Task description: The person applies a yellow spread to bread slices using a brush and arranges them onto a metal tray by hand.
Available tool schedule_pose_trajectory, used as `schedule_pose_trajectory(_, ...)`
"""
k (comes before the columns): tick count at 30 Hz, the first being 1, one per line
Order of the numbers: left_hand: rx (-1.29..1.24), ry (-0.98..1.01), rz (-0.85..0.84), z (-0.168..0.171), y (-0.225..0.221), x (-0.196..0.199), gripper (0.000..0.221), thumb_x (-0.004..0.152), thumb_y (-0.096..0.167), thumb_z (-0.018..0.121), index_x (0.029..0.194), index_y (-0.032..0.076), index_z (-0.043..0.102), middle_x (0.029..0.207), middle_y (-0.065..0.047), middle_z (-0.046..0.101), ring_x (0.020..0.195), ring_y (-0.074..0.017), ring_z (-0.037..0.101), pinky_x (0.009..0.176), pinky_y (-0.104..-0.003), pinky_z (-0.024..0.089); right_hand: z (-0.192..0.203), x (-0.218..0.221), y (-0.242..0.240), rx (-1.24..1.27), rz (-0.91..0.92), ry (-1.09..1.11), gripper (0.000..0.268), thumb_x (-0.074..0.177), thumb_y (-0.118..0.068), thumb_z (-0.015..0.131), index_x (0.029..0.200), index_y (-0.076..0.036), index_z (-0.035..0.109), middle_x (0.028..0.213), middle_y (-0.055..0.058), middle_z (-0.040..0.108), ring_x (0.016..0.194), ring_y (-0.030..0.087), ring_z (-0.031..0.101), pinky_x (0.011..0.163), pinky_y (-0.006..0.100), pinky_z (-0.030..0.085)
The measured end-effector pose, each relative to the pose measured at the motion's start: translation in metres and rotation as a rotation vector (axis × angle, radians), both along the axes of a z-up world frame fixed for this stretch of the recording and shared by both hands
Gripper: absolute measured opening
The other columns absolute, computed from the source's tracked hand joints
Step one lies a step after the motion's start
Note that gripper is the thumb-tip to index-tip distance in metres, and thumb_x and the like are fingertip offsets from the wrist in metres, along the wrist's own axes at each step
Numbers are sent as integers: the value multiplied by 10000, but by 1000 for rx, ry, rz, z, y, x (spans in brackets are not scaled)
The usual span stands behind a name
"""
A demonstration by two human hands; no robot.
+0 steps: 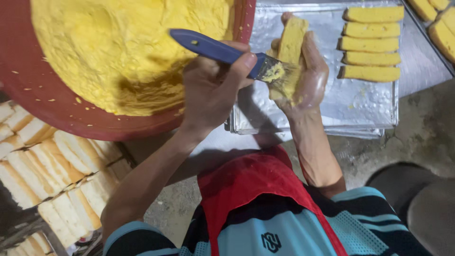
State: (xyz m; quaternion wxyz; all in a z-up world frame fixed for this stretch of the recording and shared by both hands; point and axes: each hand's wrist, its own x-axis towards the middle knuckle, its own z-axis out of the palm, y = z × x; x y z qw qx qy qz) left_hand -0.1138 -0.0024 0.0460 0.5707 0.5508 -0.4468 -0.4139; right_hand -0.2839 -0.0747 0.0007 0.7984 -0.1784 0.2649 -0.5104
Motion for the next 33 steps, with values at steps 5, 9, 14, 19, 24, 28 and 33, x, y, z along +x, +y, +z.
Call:
schedule_pose_trajectory(5, -383, -265, -38, -7, 8, -4, 155, 1011, 69, 667, 1150, 1, 683, 918, -131, 737, 788, -216, 730, 669, -341, 606, 1, -5, -2, -22, 38, -150, 448, 1188, -352, 355, 1488, -42, 476, 990, 139, 654, 732, 182, 614, 664, 295, 538)
schedule_pose_trajectory(9, -684, -446, -232, 8, 38, -25, 199, 1063, 108, 699, 1236, 20, 656, 1209, -142, 696, 1148, -280, 714, 945, -368, 672, -4, -10, -6, -85, -68, -35, 491, 1182, -374, 359, 1522, -38, 470, 985, 115, 627, 762, 199, 618, 669, 328, 554)
schedule_pose_trajectory(14, -406, -318, -378, 19, -2, 36, 55, 1098, 90, 706, 1134, 58, 680, 1058, -67, 757, 918, -149, 800, 781, -284, 673, 6, -1, 24, -65, 154, 46, 493, 1182, -358, 370, 1533, -26, 472, 1060, 106, 659, 857, 176, 645, 746, 309, 562)
schedule_pose_trajectory(19, -517, -443, -11, 12, -39, 40, 83, 995, 76, 739, 1054, 38, 696, 962, -72, 750, 819, -148, 768, 689, -323, 652, 30, 17, 21, 29, 255, 202, 519, 1160, -408, 348, 1465, -2, 455, 1149, 121, 679, 941, 196, 673, 827, 327, 589)
schedule_pose_trajectory(24, -633, -521, -90, -3, 26, -4, 142, 1016, 67, 713, 1140, 43, 649, 1134, -87, 696, 943, -160, 719, 654, -282, 617, 16, 8, 17, -64, 222, 72, 489, 1224, -331, 385, 1595, -19, 450, 1126, 104, 668, 1021, 182, 650, 907, 311, 581)
schedule_pose_trajectory(28, -439, -191, -314, 6, 35, 34, 79, 1110, 61, 699, 1175, 56, 654, 1134, -82, 689, 876, -123, 748, 682, -207, 672, -8, 5, 24, -82, 282, 20, 489, 1255, -332, 442, 1594, 19, 465, 1097, 115, 665, 916, 160, 652, 788, 262, 558)
schedule_pose_trajectory(33, -338, -363, -40, 20, 22, 120, 149, 1119, 90, 722, 1100, -37, 647, 938, -84, 720, 784, -156, 764, 654, -261, 608, 1, -4, 19, -72, 162, 233, 603, 1027, -231, 597, 1547, 40, 459, 1023, 115, 656, 841, 209, 685, 741, 296, 589)
